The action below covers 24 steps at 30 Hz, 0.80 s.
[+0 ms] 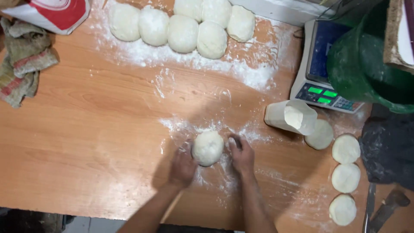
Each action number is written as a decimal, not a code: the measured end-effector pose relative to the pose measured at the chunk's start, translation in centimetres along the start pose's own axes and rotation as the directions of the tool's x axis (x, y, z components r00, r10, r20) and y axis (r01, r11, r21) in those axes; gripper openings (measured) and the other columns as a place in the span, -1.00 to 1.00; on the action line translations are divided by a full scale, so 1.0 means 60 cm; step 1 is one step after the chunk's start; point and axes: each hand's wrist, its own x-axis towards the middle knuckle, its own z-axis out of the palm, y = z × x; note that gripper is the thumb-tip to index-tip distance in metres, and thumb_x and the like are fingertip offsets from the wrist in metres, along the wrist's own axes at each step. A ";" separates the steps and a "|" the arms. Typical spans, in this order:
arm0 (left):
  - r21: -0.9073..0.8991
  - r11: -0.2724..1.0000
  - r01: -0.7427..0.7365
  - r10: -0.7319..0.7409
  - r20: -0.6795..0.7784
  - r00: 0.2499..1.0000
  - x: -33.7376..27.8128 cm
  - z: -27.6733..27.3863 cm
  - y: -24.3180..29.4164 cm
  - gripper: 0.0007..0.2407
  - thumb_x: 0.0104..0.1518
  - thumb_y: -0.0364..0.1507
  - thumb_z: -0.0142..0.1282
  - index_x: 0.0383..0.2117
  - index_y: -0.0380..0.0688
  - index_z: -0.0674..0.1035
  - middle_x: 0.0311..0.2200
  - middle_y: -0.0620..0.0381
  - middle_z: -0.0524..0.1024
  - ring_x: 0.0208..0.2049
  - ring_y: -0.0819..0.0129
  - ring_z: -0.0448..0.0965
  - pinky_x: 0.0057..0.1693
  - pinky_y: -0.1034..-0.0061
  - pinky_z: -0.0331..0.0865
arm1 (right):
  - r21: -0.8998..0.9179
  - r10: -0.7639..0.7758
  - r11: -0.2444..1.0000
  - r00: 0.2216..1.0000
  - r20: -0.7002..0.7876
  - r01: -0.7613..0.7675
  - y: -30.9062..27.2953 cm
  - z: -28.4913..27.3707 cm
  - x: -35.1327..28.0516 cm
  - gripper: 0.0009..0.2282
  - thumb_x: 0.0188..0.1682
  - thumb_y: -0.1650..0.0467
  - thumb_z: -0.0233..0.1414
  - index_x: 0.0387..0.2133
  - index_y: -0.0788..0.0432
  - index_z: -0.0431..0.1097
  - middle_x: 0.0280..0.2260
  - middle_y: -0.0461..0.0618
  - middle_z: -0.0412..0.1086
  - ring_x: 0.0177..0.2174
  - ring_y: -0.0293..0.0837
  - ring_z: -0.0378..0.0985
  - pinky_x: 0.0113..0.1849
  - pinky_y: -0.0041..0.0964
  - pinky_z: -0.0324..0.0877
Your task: Shaping and flattening individual portions of dough on a floured wooden workbench.
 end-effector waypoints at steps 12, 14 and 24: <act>-0.315 0.929 0.197 -0.238 -0.098 0.966 0.038 0.014 0.038 -0.65 0.23 -0.38 0.00 0.13 -0.22 0.52 0.13 -0.18 0.51 0.22 -0.09 0.46 0.34 0.18 0.32 | 0.515 -0.320 0.767 0.924 -0.209 0.383 0.073 0.085 0.018 -0.64 0.10 0.40 -0.06 0.12 0.35 0.35 0.09 0.21 0.43 0.13 0.05 0.44 0.18 -0.09 0.29; -0.309 0.938 0.159 -0.210 -0.139 0.968 0.021 0.018 0.058 -0.66 0.22 -0.42 -0.01 0.11 -0.26 0.52 0.13 -0.19 0.51 0.23 -0.10 0.46 0.34 0.16 0.30 | 0.499 -0.289 0.793 0.937 -0.197 0.350 0.053 0.087 0.013 -0.63 0.08 0.40 -0.06 0.12 0.36 0.36 0.07 0.21 0.45 0.11 0.06 0.47 0.16 -0.09 0.32; -0.321 0.941 0.107 -0.081 0.093 0.992 0.057 0.014 0.043 -0.64 0.19 -0.41 0.05 0.12 -0.18 0.55 0.12 -0.17 0.52 0.20 -0.11 0.45 0.31 0.18 0.28 | 0.611 -0.271 0.731 0.951 -0.147 0.303 0.064 0.082 -0.009 -0.58 0.10 0.41 -0.10 0.21 0.36 0.23 0.18 0.24 0.34 0.20 0.04 0.36 0.23 -0.12 0.23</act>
